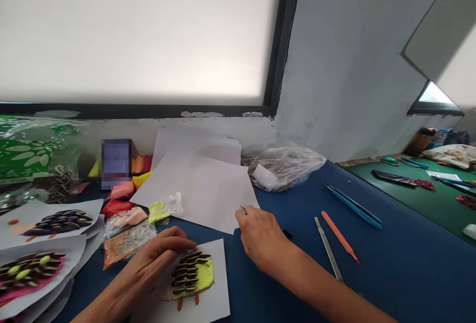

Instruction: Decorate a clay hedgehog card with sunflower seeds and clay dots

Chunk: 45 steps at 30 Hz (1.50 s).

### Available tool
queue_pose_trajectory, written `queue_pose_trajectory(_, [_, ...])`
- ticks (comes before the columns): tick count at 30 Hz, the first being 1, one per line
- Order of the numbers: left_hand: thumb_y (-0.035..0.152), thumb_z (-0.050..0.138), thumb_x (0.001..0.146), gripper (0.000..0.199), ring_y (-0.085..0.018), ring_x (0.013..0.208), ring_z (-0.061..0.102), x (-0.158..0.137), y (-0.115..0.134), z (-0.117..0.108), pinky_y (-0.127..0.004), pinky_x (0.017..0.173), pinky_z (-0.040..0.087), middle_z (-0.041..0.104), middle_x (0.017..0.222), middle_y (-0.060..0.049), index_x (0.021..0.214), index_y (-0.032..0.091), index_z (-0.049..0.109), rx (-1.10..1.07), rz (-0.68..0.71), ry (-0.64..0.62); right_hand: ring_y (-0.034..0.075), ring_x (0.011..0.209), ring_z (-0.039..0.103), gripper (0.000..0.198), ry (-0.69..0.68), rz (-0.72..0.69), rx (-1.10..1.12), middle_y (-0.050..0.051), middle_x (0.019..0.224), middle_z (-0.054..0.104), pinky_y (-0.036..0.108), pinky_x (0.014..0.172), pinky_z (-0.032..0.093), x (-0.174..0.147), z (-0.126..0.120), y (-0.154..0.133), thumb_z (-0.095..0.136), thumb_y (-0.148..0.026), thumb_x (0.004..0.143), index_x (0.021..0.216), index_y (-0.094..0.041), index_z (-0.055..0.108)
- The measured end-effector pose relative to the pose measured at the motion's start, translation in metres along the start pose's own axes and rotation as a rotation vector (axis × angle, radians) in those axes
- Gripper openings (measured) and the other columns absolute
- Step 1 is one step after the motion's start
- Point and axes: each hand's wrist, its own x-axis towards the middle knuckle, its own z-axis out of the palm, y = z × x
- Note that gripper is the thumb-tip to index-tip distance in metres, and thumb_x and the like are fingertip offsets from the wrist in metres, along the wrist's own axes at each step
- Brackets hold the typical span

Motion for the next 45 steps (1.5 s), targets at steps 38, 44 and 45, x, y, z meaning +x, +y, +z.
queue_pose_trajectory(38, [0.025, 0.034, 0.080, 0.038, -0.021, 0.087, 0.058, -0.003, 0.013, -0.001, -0.031, 0.081, 0.048, 0.060, 0.088, -0.006, 0.086, 0.020, 0.071, 0.053, -0.019, 0.013, 0.014, 0.074, 0.057, 0.016, 0.286, -0.180, 0.604, 0.003, 0.084, 0.062, 0.025, 0.066, 0.043, -0.019, 0.009, -0.019, 0.051, -0.013, 0.090, 0.084, -0.019, 0.065])
queue_pose_trajectory(44, [0.029, 0.034, 0.081, 0.039, -0.021, 0.086, 0.058, -0.003, 0.010, -0.002, -0.032, 0.080, 0.048, 0.060, 0.090, -0.006, 0.087, 0.020, 0.071, 0.030, -0.012, 0.006, 0.015, 0.076, 0.059, 0.017, 0.138, -0.062, 0.939, 0.002, 0.086, 0.067, 0.025, 0.067, 0.046, -0.016, -0.004, -0.011, 0.053, -0.021, 0.090, 0.100, -0.021, 0.067])
queue_pose_trajectory(45, [0.029, 0.034, 0.081, 0.039, -0.021, 0.086, 0.058, -0.003, 0.010, -0.002, -0.032, 0.080, 0.048, 0.059, 0.090, -0.006, 0.088, 0.020, 0.071, 0.025, -0.014, 0.005, 0.015, 0.078, 0.060, 0.018, 0.095, -0.048, 1.007, 0.002, 0.087, 0.067, 0.026, 0.068, 0.047, -0.017, -0.004, -0.012, 0.053, -0.023, 0.089, 0.101, -0.021, 0.067])
